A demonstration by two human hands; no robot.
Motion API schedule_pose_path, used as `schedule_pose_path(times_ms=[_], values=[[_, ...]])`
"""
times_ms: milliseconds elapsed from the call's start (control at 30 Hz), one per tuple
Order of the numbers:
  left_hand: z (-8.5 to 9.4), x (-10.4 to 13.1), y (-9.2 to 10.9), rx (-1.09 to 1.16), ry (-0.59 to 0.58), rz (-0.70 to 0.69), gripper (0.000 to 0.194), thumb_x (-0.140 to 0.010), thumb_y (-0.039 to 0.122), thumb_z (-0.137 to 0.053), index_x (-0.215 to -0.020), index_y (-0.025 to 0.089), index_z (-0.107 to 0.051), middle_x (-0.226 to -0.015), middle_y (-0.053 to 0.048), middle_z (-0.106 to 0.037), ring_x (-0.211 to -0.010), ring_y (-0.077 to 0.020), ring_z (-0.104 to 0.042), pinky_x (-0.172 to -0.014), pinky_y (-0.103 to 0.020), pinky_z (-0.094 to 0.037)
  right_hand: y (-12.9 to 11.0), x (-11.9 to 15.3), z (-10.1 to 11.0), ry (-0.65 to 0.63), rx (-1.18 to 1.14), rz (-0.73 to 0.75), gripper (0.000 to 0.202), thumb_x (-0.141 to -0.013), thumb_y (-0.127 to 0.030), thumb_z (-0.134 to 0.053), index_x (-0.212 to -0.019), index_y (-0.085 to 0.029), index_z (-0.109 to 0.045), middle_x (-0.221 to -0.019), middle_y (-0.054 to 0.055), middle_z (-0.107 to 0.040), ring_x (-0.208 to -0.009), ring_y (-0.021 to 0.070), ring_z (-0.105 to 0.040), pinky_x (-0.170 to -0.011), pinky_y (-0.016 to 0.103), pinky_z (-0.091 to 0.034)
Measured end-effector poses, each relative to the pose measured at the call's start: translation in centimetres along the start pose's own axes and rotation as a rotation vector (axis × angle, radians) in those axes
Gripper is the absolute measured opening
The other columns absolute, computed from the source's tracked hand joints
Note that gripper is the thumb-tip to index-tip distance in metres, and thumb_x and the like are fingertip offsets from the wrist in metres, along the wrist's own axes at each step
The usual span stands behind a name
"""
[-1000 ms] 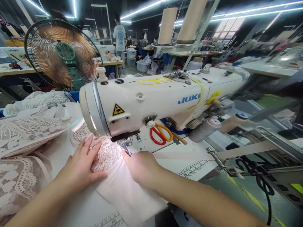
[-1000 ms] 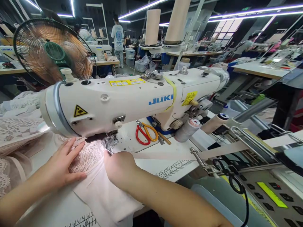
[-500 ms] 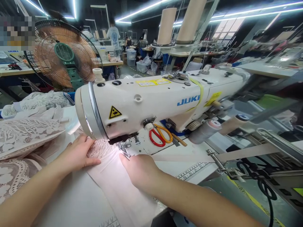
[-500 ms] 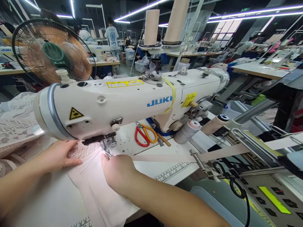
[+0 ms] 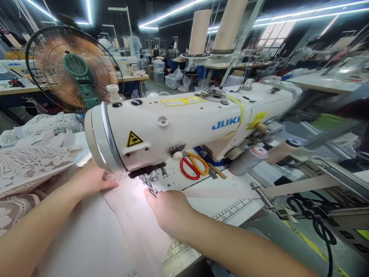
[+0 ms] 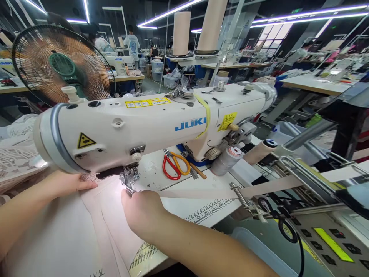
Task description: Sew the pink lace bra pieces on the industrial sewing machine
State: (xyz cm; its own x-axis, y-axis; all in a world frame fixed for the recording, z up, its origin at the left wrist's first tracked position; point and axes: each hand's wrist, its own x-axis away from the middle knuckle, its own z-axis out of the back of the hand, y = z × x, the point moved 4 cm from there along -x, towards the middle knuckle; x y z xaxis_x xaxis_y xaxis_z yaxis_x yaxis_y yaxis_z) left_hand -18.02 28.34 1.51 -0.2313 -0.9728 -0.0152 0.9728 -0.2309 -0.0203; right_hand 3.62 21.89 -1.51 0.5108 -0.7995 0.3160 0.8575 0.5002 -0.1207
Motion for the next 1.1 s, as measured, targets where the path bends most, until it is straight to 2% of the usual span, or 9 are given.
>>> schedule_pose_path(times_ms=[100,167,233,300,400,467,667,967,1100], values=[[0.0,1.7,1.7,-0.137,0.074,-0.018,0.038,-0.088,0.033,-0.039,-0.113,0.013,-0.06,-0.106,-0.008,-0.067,-0.101,-0.0363,-0.062,-0.076,-0.048,-0.052,0.4,1.1,0.3,-0.026,-0.031,0.021,0.068,-0.059,-0.001,-0.062,-0.123,-0.021,-0.049,-0.08,0.004,-0.066,-0.069,0.0207,-0.064,-0.045,0.026,-0.027],[-0.2,4.0,4.5,-0.138,0.247,-0.114,0.038,-0.093,0.028,-0.031,-0.116,0.013,-0.057,-0.108,-0.006,-0.067,-0.099,-0.0297,-0.063,-0.078,-0.043,-0.054,1.0,2.4,0.3,-0.016,-0.054,0.093,0.061,-0.062,-0.002,-0.058,-0.119,-0.02,-0.051,-0.081,0.004,-0.064,-0.072,0.0192,-0.061,-0.046,0.026,-0.025],[-0.7,6.9,8.2,-0.054,0.44,-0.328,0.035,-0.096,0.032,-0.033,-0.113,0.014,-0.058,-0.111,-0.009,-0.067,-0.097,-0.024,-0.065,-0.075,-0.034,-0.057,1.7,4.0,0.0,0.028,-0.052,0.209,0.048,-0.065,-0.005,-0.056,-0.111,-0.021,-0.054,-0.081,0.003,-0.061,-0.07,0.0176,-0.056,-0.048,0.028,-0.022],[-1.5,9.6,11.4,0.046,0.509,-0.489,0.031,-0.095,0.027,-0.035,-0.109,0.015,-0.06,-0.107,-0.008,-0.069,-0.088,-0.0182,-0.067,-0.072,-0.028,-0.056,2.5,5.4,-0.6,0.084,-0.033,0.311,0.038,-0.069,-0.008,-0.053,-0.105,-0.022,-0.055,-0.082,0.002,-0.058,-0.069,0.0165,-0.051,-0.05,0.029,-0.02],[-3.2,11.7,14.4,0.1,0.354,-0.609,0.029,-0.087,0.017,-0.042,-0.106,0.017,-0.063,-0.105,-0.006,-0.07,-0.078,-0.0173,-0.064,-0.064,-0.028,-0.054,3.4,6.8,-1.5,0.116,-0.014,0.376,0.035,-0.074,-0.008,-0.05,-0.105,-0.024,-0.054,-0.088,0.002,-0.055,-0.074,0.0162,-0.046,-0.056,0.029,-0.024],[-4.1,12.0,14.7,0.092,0.288,-0.605,0.028,-0.083,0.016,-0.047,-0.105,0.018,-0.065,-0.109,-0.006,-0.068,-0.075,-0.0179,-0.06,-0.064,-0.03,-0.052,3.7,7.0,-1.9,0.124,0.0,0.38,0.035,-0.076,-0.007,-0.05,-0.106,-0.025,-0.054,-0.092,0.002,-0.053,-0.077,0.0164,-0.045,-0.06,0.028,-0.027],[-6.0,11.3,12.8,0.058,0.28,-0.597,0.029,-0.089,0.024,-0.046,-0.112,0.023,-0.064,-0.118,-0.008,-0.063,-0.079,-0.0185,-0.056,-0.068,-0.032,-0.046,3.2,6.3,-2.0,0.166,0.032,0.383,0.031,-0.075,-0.009,-0.053,-0.101,-0.024,-0.054,-0.089,0.001,-0.05,-0.076,0.016,-0.043,-0.06,0.028,-0.026],[-3.9,10.2,11.2,0.048,0.278,-0.633,0.032,-0.094,0.015,-0.039,-0.113,0.024,-0.064,-0.123,-0.004,-0.063,-0.084,-0.0174,-0.059,-0.072,-0.033,-0.047,2.7,4.1,-1.2,0.262,0.044,0.417,0.021,-0.071,-0.007,-0.048,-0.086,-0.021,-0.053,-0.077,0.0,-0.045,-0.066,0.014,-0.035,-0.054,0.027,-0.019],[-3.6,9.7,10.7,0.021,0.26,-0.653,0.036,-0.091,0.008,-0.042,-0.116,0.023,-0.063,-0.125,-0.003,-0.063,-0.093,-0.019,-0.061,-0.08,-0.036,-0.049,2.7,3.4,-0.7,0.239,0.082,0.402,0.02,-0.073,-0.008,-0.049,-0.088,-0.021,-0.054,-0.078,0.001,-0.048,-0.064,0.0135,-0.037,-0.052,0.027,-0.018]])
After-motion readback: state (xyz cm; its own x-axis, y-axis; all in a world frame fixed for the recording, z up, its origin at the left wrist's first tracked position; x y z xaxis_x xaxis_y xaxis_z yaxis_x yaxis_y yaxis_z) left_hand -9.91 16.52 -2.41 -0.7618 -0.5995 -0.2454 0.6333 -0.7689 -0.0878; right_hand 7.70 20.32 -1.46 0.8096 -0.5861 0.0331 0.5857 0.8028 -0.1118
